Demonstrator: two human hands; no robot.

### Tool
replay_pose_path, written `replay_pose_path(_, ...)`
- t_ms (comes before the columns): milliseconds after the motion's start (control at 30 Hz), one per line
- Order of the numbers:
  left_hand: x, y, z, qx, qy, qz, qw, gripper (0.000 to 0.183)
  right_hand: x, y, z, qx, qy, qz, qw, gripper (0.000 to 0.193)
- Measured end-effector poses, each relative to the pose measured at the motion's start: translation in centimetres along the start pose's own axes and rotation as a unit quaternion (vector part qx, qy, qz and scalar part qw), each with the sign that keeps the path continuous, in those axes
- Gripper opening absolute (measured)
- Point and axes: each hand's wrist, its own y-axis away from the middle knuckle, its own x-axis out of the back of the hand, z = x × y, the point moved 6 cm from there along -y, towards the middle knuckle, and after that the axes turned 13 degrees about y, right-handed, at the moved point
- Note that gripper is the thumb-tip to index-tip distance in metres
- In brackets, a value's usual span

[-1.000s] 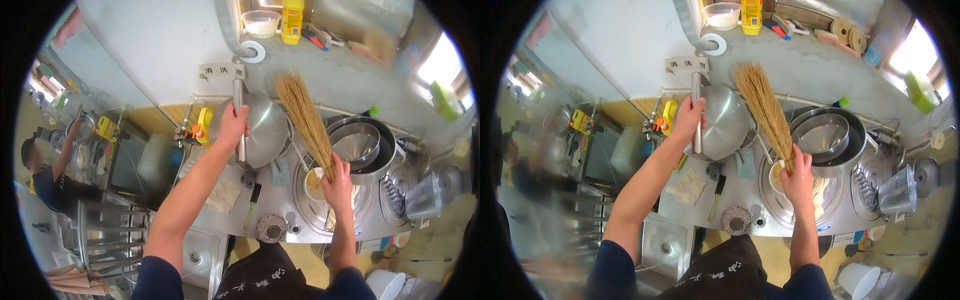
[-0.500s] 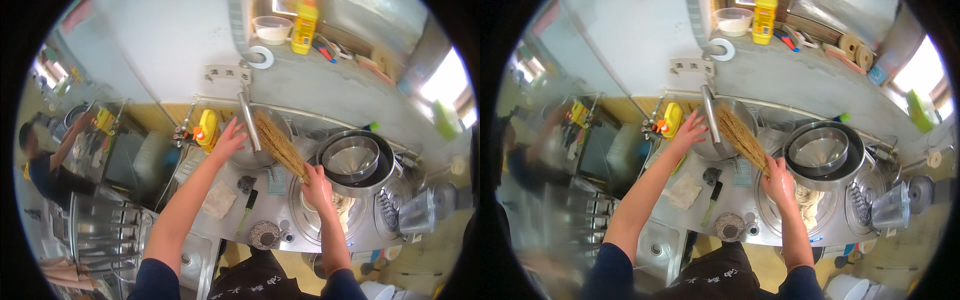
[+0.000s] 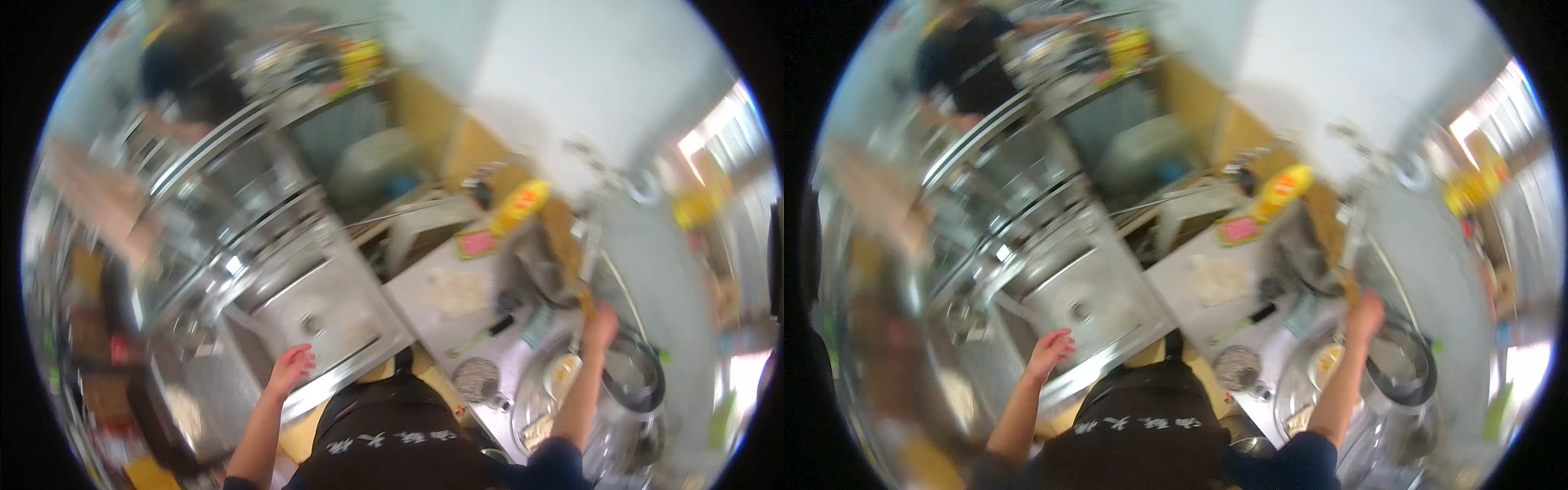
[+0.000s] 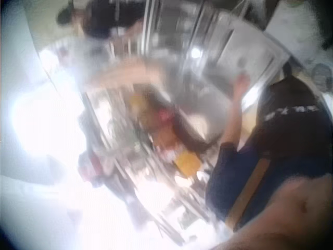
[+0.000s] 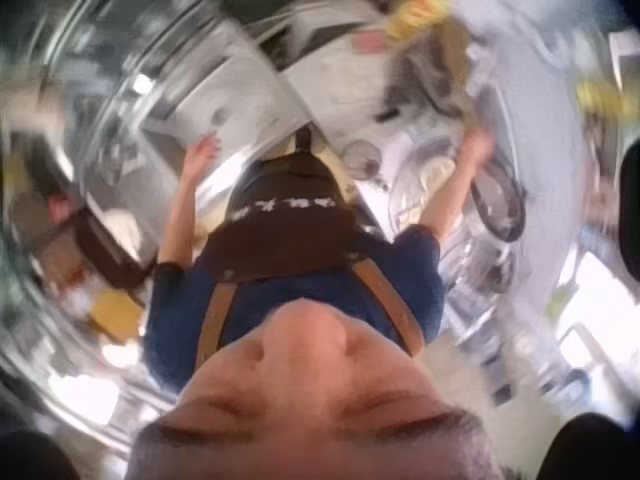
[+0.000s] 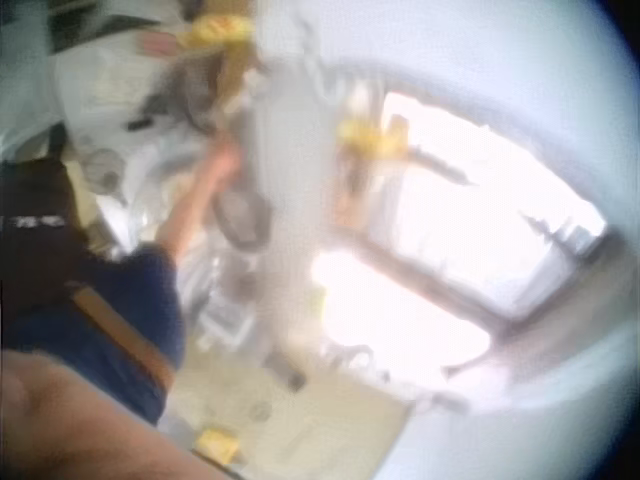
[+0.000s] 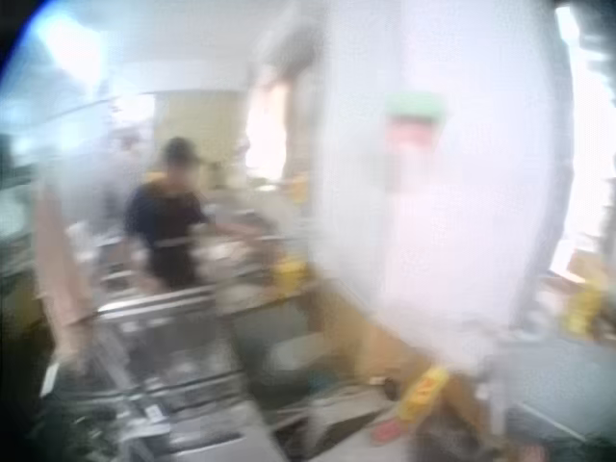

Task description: The person assembles a metal kitchen machine by inserting a roller and tightening it with a wrench, then moves to a sink to wash hands and rinse a metal bowl and a metal tray. The person dries hands with a paper towel at the end.

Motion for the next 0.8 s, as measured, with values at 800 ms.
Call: replay_pose_path(800, 25.4, -4.3, -2.4, -0.23, -0.517, 0.212, 0.797, 0.014, 33.2, 30.8, -42.7, 0.463, -0.385, -0.08, 0.794, 0.053)
